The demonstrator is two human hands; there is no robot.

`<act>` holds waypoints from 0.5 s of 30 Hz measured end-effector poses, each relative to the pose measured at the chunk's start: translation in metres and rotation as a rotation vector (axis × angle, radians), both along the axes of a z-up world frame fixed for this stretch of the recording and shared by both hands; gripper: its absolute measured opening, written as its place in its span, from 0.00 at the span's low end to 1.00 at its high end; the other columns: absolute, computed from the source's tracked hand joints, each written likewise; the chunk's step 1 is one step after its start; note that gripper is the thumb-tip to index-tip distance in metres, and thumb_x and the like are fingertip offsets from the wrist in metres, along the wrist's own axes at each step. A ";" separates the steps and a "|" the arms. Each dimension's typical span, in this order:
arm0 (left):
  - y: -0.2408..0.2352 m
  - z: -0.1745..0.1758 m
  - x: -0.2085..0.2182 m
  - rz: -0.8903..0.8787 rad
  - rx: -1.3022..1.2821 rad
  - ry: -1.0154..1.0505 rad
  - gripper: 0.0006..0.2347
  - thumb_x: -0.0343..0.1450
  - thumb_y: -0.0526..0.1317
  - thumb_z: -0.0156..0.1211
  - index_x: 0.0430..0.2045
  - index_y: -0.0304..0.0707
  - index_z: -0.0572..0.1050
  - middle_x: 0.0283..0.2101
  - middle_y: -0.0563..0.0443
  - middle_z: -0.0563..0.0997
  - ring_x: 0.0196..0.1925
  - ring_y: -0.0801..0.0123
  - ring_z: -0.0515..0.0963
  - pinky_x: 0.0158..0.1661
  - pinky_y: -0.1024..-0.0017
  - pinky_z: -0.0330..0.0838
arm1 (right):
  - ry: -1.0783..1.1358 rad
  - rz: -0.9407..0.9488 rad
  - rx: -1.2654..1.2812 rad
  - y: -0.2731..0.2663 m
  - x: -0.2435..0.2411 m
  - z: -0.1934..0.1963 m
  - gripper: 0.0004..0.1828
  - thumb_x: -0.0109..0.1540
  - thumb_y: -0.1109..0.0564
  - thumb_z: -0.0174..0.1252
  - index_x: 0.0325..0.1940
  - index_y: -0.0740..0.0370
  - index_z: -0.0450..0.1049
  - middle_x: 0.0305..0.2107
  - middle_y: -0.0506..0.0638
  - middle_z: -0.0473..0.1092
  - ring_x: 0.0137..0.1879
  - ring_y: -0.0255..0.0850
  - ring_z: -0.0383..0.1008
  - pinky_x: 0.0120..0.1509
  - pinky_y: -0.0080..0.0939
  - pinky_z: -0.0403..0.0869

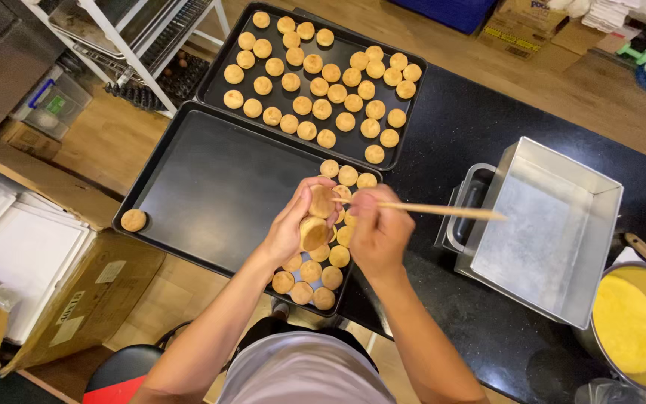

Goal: The person moves a mixing bowl and baking pans, then cuts a plastic bag with scissors and places it over a glass. The person repeatedly picks up small round biscuits from a tray and pokes a hole in the center of each one using a wooden skewer.

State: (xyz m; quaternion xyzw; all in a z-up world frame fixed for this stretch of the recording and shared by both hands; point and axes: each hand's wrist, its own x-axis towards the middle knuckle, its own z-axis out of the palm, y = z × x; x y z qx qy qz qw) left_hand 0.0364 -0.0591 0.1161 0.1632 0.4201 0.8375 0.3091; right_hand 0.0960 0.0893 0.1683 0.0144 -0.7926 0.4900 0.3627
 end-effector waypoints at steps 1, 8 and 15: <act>0.001 0.000 0.000 -0.005 -0.003 -0.016 0.19 0.81 0.52 0.33 0.57 0.40 0.64 0.43 0.48 0.74 0.41 0.69 0.73 0.39 0.70 0.71 | 0.017 -0.015 0.017 0.002 0.000 0.001 0.09 0.71 0.63 0.50 0.38 0.67 0.72 0.28 0.52 0.72 0.33 0.39 0.74 0.38 0.40 0.73; 0.009 -0.003 0.006 -0.008 -0.077 0.204 0.18 0.83 0.50 0.34 0.59 0.39 0.64 0.51 0.50 0.72 0.48 0.71 0.72 0.53 0.72 0.68 | -0.170 0.081 -0.062 -0.001 -0.001 -0.002 0.08 0.68 0.62 0.53 0.36 0.66 0.74 0.27 0.52 0.73 0.27 0.39 0.76 0.31 0.38 0.71; 0.009 -0.004 0.014 -0.058 -0.043 0.101 0.18 0.83 0.50 0.34 0.59 0.39 0.64 0.48 0.50 0.72 0.46 0.71 0.72 0.50 0.73 0.68 | 0.050 -0.041 0.024 0.007 0.013 0.000 0.07 0.70 0.64 0.51 0.39 0.66 0.72 0.29 0.51 0.73 0.32 0.39 0.76 0.37 0.37 0.73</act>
